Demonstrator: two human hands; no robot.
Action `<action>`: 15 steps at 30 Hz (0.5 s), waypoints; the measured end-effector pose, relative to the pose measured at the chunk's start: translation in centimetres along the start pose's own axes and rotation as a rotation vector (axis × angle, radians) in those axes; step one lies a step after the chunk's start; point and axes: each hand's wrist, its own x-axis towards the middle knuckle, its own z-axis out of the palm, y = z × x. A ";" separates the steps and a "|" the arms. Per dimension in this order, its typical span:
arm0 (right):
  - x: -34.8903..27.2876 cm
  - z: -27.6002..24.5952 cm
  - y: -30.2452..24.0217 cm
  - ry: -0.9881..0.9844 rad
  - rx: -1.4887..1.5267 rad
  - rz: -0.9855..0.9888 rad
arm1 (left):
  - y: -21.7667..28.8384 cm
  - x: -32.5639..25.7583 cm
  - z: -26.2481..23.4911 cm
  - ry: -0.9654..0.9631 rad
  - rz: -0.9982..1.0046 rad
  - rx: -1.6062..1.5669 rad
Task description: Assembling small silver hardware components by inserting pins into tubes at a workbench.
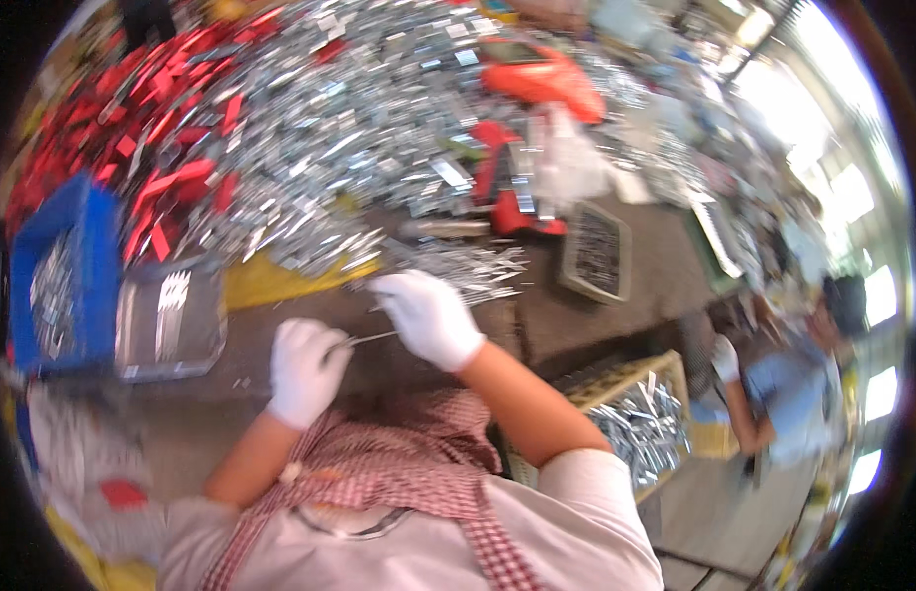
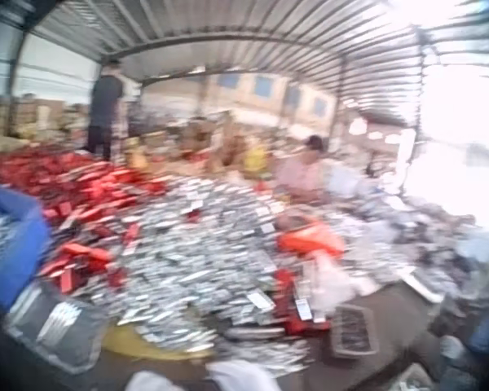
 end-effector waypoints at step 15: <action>-0.9 5.4 -0.3 -0.086 -0.110 -0.414 | -1.0 -0.6 -0.8 -0.115 -0.133 0.048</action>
